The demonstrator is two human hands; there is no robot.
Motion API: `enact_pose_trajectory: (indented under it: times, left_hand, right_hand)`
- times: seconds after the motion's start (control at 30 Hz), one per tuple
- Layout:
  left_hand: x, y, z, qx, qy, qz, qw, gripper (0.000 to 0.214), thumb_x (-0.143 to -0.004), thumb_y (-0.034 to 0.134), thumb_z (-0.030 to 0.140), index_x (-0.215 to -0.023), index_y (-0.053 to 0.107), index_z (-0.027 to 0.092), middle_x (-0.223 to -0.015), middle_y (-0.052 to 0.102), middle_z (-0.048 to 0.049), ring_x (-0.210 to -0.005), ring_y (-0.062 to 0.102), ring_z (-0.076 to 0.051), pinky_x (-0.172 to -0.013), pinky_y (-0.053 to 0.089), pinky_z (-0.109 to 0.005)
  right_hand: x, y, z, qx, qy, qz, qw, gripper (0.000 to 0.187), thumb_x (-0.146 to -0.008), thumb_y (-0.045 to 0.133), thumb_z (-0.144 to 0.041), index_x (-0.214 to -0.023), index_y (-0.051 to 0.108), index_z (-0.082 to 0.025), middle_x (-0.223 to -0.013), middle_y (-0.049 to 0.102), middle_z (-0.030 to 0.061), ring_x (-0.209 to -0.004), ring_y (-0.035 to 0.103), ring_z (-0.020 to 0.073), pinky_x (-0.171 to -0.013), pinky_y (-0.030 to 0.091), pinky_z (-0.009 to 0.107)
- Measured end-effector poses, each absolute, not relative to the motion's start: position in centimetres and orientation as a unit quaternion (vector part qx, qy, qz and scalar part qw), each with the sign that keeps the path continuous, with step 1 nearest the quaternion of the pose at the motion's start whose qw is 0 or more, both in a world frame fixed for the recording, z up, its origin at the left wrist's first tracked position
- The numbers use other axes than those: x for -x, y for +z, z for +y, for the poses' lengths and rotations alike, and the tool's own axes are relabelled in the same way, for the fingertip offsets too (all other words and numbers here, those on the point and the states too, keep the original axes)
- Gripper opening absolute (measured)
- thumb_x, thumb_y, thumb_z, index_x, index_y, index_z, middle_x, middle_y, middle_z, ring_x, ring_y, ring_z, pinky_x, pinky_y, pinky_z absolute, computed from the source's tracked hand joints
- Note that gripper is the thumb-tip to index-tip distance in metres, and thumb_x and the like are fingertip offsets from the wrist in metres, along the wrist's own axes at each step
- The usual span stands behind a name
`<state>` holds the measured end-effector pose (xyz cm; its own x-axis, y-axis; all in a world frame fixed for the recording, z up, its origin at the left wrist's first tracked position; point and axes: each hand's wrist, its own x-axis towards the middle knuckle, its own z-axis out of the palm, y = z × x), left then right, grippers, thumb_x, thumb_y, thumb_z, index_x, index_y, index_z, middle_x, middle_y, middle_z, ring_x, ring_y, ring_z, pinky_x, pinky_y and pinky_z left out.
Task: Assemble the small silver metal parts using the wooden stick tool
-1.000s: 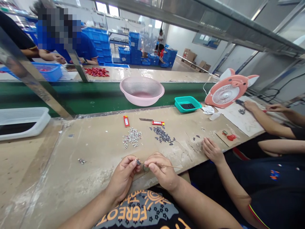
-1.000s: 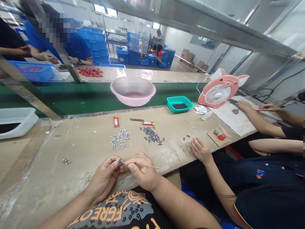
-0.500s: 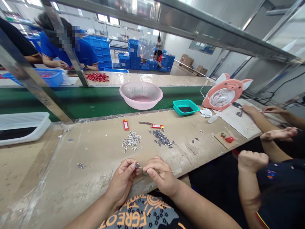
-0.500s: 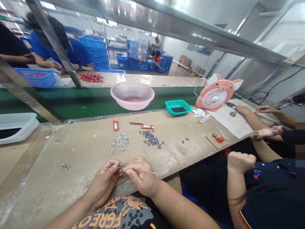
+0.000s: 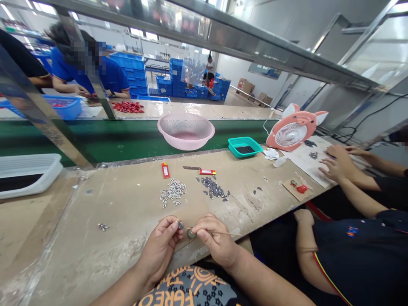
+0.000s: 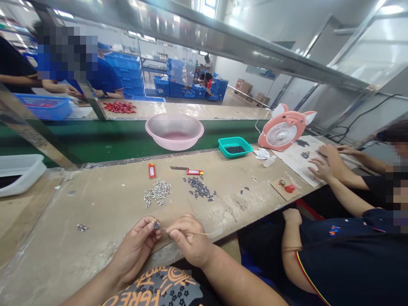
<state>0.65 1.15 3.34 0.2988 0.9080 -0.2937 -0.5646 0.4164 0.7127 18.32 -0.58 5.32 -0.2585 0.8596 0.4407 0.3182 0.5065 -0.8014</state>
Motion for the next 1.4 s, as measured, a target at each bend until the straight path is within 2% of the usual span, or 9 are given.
enact_pose_trajectory:
  times: [0.3, 0.4, 0.57, 0.73, 0.87, 1.1, 1.27, 1.4]
  left_hand:
    - [-0.7, 3.0, 1.2, -0.246, 0.488, 0.357, 0.758, 0.01, -0.078, 0.066, 0.026, -0.08, 0.063, 0.017, -0.075, 0.058, -0.0004, -0.068, 0.051, -0.011, -0.066, 0.044, -0.022]
    - [-0.8, 2.9, 1.1, -0.24, 0.485, 0.357, 0.762, 0.01, -0.078, 0.065, 0.026, -0.081, 0.062, 0.017, -0.075, 0.058, -0.0002, -0.069, 0.052, -0.011, -0.066, 0.043, -0.023]
    - [-0.9, 2.8, 1.0, -0.229, 0.486, 0.351, 0.767, 0.011, -0.077, 0.066, 0.028, -0.079, 0.063, 0.018, -0.073, 0.058, -0.0005, -0.068, 0.051, -0.012, -0.065, 0.042, -0.023]
    - [-0.7, 2.4, 0.9, -0.229, 0.492, 0.343, 0.767, 0.011, -0.077, 0.066, 0.028, -0.077, 0.063, 0.018, -0.072, 0.056, -0.0007, -0.068, 0.049, -0.012, -0.064, 0.042, -0.023]
    - [-0.7, 2.1, 1.0, -0.229, 0.498, 0.335, 0.766, 0.012, -0.077, 0.066, 0.028, -0.077, 0.063, 0.017, -0.072, 0.056, -0.0006, -0.067, 0.049, -0.012, -0.063, 0.042, -0.024]
    - [-0.6, 2.0, 1.0, -0.228, 0.509, 0.326, 0.763, 0.01, -0.08, 0.063, 0.027, -0.079, 0.062, 0.017, -0.072, 0.056, -0.0005, -0.068, 0.049, -0.012, -0.064, 0.041, -0.024]
    - [-0.8, 2.1, 0.9, -0.237, 0.506, 0.329, 0.761, 0.009, -0.08, 0.062, 0.026, -0.079, 0.061, 0.017, -0.073, 0.054, 0.0002, -0.068, 0.048, -0.012, -0.064, 0.04, -0.024]
    - [-0.8, 2.2, 1.0, -0.241, 0.504, 0.332, 0.76, 0.01, -0.081, 0.061, 0.026, -0.078, 0.06, 0.017, -0.073, 0.054, 0.0007, -0.068, 0.048, -0.012, -0.063, 0.04, -0.024]
  right_hand:
    - [-20.7, 3.8, -0.5, 0.456, 0.276, -0.694, 0.485, 0.019, -0.092, 0.043, -0.021, -0.1, 0.06, -0.021, -0.08, 0.066, 0.0035, -0.079, 0.06, 0.0162, -0.076, 0.049, 0.032]
    - [-21.0, 3.8, 1.6, 0.474, 0.215, -0.718, 0.462, 0.019, -0.092, 0.042, -0.02, -0.098, 0.06, -0.021, -0.088, 0.065, 0.0048, -0.088, 0.059, 0.0175, -0.082, 0.047, 0.034]
    - [-19.3, 4.1, 6.7, 0.449, 0.13, -0.823, 0.321, 0.021, -0.091, 0.042, -0.016, -0.102, 0.059, -0.02, -0.095, 0.064, 0.0057, -0.091, 0.057, 0.0181, -0.085, 0.043, 0.034]
    - [-16.5, 3.7, 10.0, 0.448, 0.047, -0.885, 0.115, 0.007, -0.086, 0.056, -0.022, -0.088, 0.061, -0.019, -0.087, 0.06, 0.0052, -0.089, 0.053, 0.0196, -0.083, 0.041, 0.033]
    - [-15.4, 3.4, 11.0, 0.458, 0.009, -0.888, 0.029, 0.01, -0.082, 0.062, -0.028, -0.087, 0.061, -0.019, -0.09, 0.06, 0.0053, -0.091, 0.051, 0.0215, -0.082, 0.041, 0.033]
    - [-15.3, 3.3, 11.3, 0.481, -0.006, -0.877, 0.004, 0.016, -0.09, 0.049, -0.025, -0.085, 0.062, -0.017, -0.088, 0.06, 0.0068, -0.091, 0.051, 0.0213, -0.083, 0.04, 0.033]
    - [-15.0, 3.6, 10.9, 0.473, -0.001, -0.88, 0.03, 0.016, -0.086, 0.057, -0.032, -0.09, 0.061, -0.018, -0.09, 0.06, 0.0064, -0.093, 0.05, 0.0211, -0.085, 0.039, 0.033]
    - [-14.3, 3.4, 10.9, 0.47, -0.007, -0.883, 0.016, 0.019, -0.083, 0.061, -0.035, -0.09, 0.062, -0.017, -0.091, 0.06, 0.0076, -0.093, 0.051, 0.0225, -0.082, 0.039, 0.034]
